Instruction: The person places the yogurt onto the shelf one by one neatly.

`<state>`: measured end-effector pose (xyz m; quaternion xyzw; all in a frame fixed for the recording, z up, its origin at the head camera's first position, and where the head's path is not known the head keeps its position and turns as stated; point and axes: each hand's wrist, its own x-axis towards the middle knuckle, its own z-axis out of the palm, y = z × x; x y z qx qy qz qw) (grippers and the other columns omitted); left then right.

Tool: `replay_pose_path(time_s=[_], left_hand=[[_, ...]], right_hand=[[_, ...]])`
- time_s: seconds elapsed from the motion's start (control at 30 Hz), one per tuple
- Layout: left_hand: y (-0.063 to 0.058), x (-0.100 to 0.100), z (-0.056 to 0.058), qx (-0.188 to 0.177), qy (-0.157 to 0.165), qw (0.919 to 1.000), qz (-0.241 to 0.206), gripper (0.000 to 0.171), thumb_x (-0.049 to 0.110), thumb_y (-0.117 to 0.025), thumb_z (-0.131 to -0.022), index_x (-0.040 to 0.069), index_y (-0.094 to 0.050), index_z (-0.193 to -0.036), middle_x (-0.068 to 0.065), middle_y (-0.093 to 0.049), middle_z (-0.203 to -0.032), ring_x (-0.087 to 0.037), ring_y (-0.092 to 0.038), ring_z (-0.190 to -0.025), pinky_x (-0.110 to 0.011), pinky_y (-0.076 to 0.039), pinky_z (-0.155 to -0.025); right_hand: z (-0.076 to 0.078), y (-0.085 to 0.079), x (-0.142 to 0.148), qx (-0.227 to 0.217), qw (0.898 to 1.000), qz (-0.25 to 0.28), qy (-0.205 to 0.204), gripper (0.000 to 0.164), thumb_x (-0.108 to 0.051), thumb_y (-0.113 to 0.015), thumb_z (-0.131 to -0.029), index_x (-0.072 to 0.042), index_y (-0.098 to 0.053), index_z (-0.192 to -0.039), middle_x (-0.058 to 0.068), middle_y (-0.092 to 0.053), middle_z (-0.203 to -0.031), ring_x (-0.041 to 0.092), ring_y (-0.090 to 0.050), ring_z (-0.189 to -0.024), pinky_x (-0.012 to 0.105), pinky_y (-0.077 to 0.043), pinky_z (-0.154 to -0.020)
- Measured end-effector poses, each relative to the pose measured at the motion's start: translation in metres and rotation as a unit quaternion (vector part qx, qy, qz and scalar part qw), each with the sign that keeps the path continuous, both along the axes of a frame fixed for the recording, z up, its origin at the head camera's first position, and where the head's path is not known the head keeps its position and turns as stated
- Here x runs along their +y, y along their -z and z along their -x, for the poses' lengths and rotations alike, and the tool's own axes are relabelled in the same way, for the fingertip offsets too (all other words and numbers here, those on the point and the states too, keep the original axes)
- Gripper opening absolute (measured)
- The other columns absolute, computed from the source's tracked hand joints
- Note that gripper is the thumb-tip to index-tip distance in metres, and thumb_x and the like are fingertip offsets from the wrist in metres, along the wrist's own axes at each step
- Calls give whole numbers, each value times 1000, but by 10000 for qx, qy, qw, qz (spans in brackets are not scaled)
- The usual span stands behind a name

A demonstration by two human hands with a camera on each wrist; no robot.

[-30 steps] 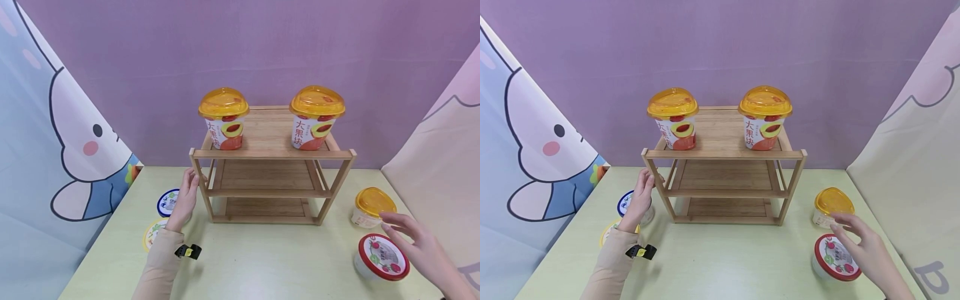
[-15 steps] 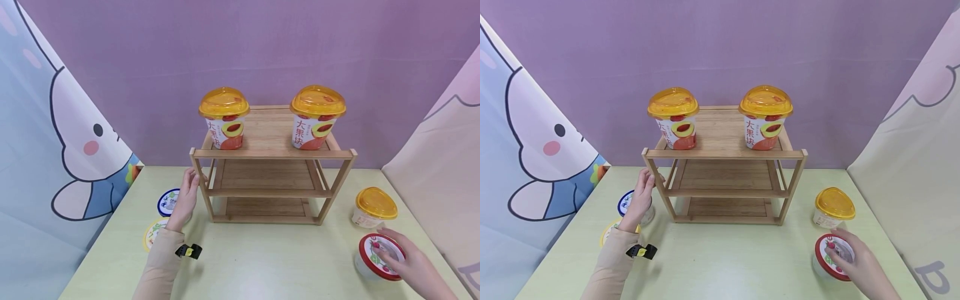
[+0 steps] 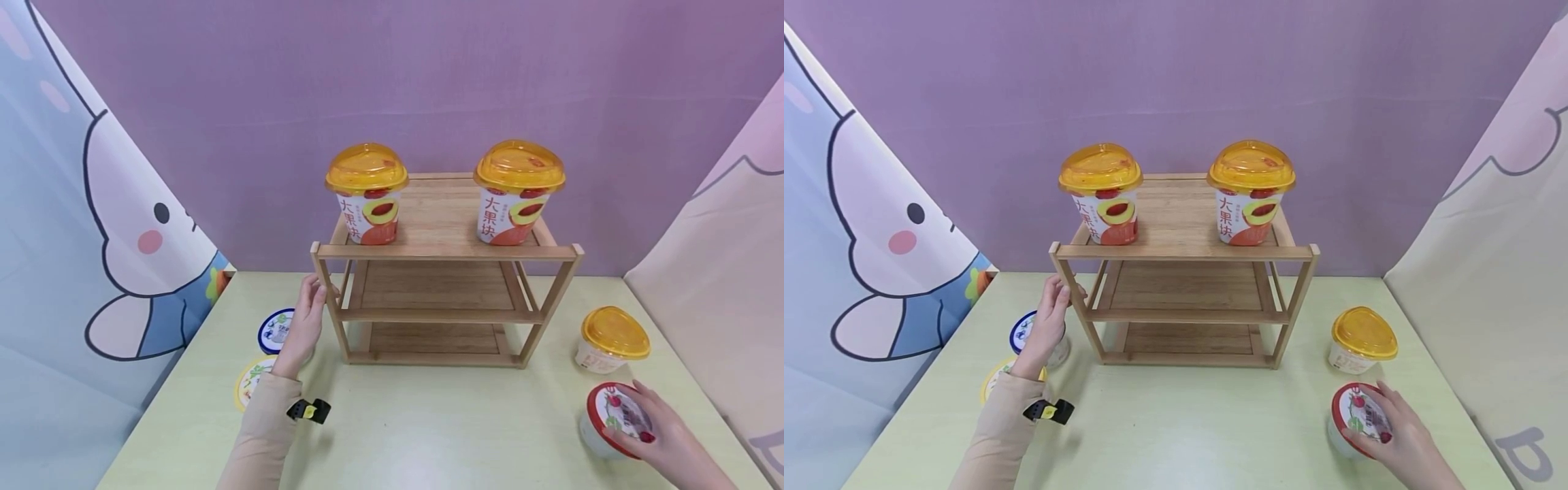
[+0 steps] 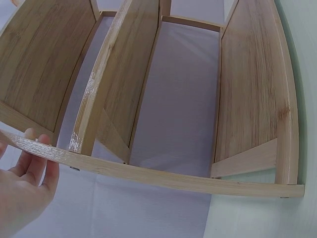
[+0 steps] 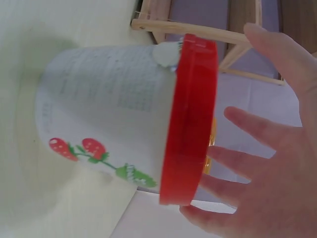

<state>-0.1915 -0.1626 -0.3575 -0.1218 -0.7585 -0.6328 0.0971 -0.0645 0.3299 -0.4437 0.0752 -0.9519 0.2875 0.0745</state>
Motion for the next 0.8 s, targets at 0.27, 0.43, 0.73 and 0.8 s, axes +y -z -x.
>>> replay_pose_path(time_s=[0.27, 0.43, 0.73, 0.8], left_hand=[[-1, 1, -1, -19, 12, 10000, 1, 29, 12, -25, -98, 0, -30, -124, -31, -43, -107, -37, -41, -109, -44, -25, -97], [-3, 2, -2, 33, 7, 10000, 32, 29, 12, -25, -98, -1, -30, -124, -32, -43, -107, -39, -41, -108, -45, -26, -97], [-2, 1, -2, 70, -24, 10000, 50, 29, 12, -26, -98, -1, -31, -123, -31, -44, -106, -40, -42, -106, -45, -27, -95], [-1, 1, -2, 81, -27, 10000, 35, 29, 12, -26, -98, -1, -31, -123, -32, -44, -106, -40, -42, -106, -45, -27, -95]], right_hand=[[-4, 8, 3, 38, 9998, -144, 125, 69, -18, -80, -61, 7, -45, -115, 36, -33, -120, 49, -37, -95, 65, -36, -64], [-4, 13, 3, 361, 9991, -148, 144, 69, -17, -83, -55, 3, -48, -111, 32, -36, -116, 46, -40, -90, 53, -43, -61], [-4, 16, -2, 364, 9982, -254, 398, 64, -20, -82, -57, 8, -51, -106, 36, -33, -112, 49, -35, -92, 65, -34, -66], [-3, 15, -5, 319, 9979, -297, 470, 65, -22, -81, -59, 8, -51, -107, 37, -31, -112, 50, -35, -91, 65, -34, -66]])
